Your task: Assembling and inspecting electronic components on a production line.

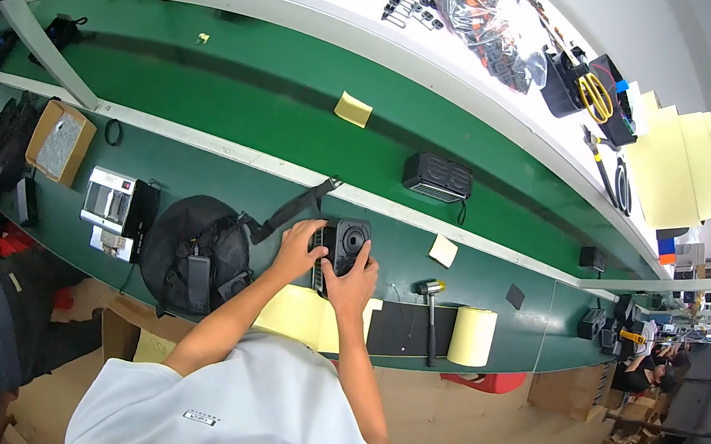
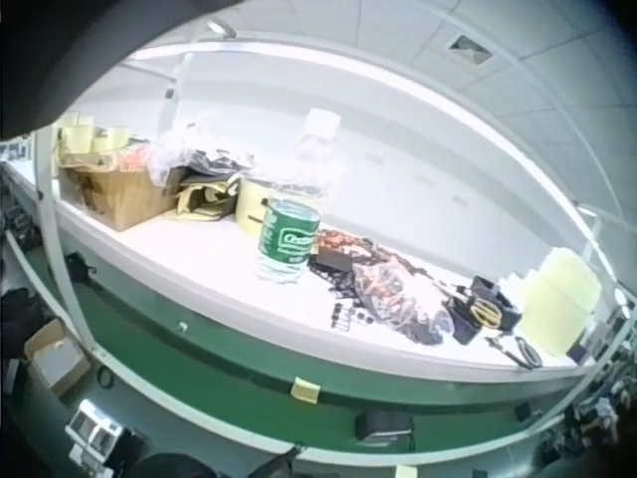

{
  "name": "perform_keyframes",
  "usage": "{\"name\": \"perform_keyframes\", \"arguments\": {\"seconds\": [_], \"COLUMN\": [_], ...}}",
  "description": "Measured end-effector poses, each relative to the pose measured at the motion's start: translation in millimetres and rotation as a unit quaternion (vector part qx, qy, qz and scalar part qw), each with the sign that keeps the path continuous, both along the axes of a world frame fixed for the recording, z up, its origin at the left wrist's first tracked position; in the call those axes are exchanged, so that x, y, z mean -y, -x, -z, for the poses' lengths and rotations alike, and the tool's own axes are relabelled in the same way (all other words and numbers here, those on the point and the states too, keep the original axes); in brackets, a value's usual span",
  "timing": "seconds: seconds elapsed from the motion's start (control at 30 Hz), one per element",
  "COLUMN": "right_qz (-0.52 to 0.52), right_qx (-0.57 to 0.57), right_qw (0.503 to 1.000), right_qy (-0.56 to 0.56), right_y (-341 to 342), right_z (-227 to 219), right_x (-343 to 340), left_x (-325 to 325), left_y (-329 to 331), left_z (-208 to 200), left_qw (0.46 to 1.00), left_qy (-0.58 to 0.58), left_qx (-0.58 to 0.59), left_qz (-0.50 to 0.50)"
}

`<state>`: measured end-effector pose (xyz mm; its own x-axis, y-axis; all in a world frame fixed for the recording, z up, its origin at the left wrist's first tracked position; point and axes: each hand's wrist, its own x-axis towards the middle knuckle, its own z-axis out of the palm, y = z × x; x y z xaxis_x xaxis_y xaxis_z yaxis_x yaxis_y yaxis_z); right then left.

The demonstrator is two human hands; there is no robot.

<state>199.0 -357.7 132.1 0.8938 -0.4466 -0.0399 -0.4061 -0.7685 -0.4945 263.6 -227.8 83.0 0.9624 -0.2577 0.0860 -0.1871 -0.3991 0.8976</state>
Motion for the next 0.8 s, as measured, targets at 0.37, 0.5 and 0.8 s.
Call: {"name": "perform_keyframes", "arguments": {"seconds": [0.37, 0.5, 0.8], "right_qz": [0.020, 0.006, 0.003], "right_qx": [-0.020, -0.043, -0.053], "right_qw": [0.998, 0.996, 0.994], "right_qy": [0.059, 0.076, 0.098], "right_y": [-3.4, -5.2, -6.3], "right_z": [-7.1, -13.0, -13.2], "right_x": [-12.8, -12.6, -16.3], "left_x": [-2.0, -1.2, -2.2], "left_y": [-2.4, -1.9, -3.4], "left_z": [0.7, 4.2, 4.2], "left_qw": [1.000, 1.000, 0.998], "left_qy": [-0.002, 0.007, 0.054], "left_qx": [-0.004, -0.016, -0.034], "left_qz": [0.014, 0.009, -0.007]}}
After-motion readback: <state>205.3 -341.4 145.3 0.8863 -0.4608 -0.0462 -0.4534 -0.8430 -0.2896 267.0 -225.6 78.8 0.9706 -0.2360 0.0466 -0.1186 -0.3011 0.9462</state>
